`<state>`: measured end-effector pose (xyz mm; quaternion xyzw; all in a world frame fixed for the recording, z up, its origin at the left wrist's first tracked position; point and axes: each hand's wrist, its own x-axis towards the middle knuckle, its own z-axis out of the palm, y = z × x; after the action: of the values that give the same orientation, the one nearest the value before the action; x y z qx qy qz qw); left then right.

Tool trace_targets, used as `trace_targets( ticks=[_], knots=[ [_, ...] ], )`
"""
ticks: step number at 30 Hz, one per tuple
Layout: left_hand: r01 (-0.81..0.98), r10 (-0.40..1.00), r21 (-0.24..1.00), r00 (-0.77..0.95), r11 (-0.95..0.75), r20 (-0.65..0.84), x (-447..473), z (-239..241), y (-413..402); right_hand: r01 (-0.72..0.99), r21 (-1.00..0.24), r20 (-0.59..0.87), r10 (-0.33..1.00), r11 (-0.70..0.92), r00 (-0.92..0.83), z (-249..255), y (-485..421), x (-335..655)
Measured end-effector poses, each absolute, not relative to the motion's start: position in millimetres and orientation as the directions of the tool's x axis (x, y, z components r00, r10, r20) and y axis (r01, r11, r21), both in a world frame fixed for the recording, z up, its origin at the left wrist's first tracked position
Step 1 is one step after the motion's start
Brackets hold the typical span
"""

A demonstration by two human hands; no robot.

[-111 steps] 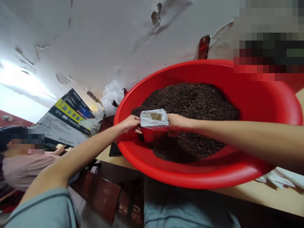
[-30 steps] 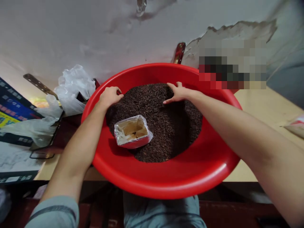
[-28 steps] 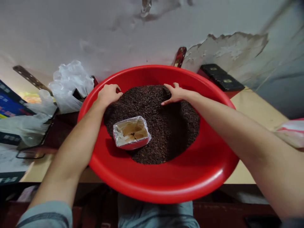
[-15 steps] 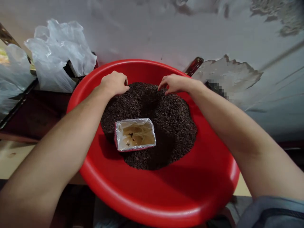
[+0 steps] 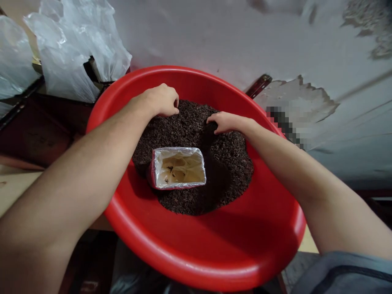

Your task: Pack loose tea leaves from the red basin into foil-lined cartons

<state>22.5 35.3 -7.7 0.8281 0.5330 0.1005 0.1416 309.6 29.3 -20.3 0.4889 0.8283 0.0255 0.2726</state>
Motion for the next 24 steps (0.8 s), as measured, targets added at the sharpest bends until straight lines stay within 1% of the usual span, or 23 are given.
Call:
trace_targets(
  ticks=[3, 7, 10, 13, 15, 20, 24],
  knots=[
    [0.856, 0.910, 0.341, 0.415, -0.388, -0.006, 20.4, -8.7, 36.5, 0.777, 0.334, -0.472, 0.808, 0.533, -0.352, -19.5, 31.8, 303.3],
    [0.852, 0.907, 0.352, 0.420, -0.388, -0.016, 19.2, -10.0, 37.2, 0.778, 0.348, -0.462, 0.817, 0.524, -0.344, -19.0, 40.4, 304.4],
    [0.844, 0.908, 0.385, 0.418, -0.373, -0.036, 18.8, -14.1, 42.2, 0.789, 0.336, -0.456, 0.822, 0.514, -0.342, -21.5, 45.1, 311.1],
    [0.839, 0.914, 0.417, 0.402, -0.349, -0.045, 18.9, -18.6, 48.4, 0.771, 0.323, -0.475, 0.799, 0.549, -0.370, -26.9, 40.7, 316.1],
    [0.840, 0.912, 0.409, 0.407, -0.356, -0.043, 19.1, -20.0, 49.9, 0.756, 0.335, -0.482, 0.791, 0.563, -0.377, -30.0, 31.8, 315.1],
    [0.864, 0.897, 0.311, 0.437, -0.396, -0.072, 19.5, -15.5, 40.9, 0.763, 0.403, -0.469, 0.830, 0.505, -0.301, -31.9, 9.6, 299.3],
    [0.848, 0.888, 0.354, 0.450, -0.394, -0.090, 19.7, -14.1, 37.5, 0.743, 0.408, -0.487, 0.815, 0.531, -0.314, -33.4, 12.2, 293.7]
  ],
)
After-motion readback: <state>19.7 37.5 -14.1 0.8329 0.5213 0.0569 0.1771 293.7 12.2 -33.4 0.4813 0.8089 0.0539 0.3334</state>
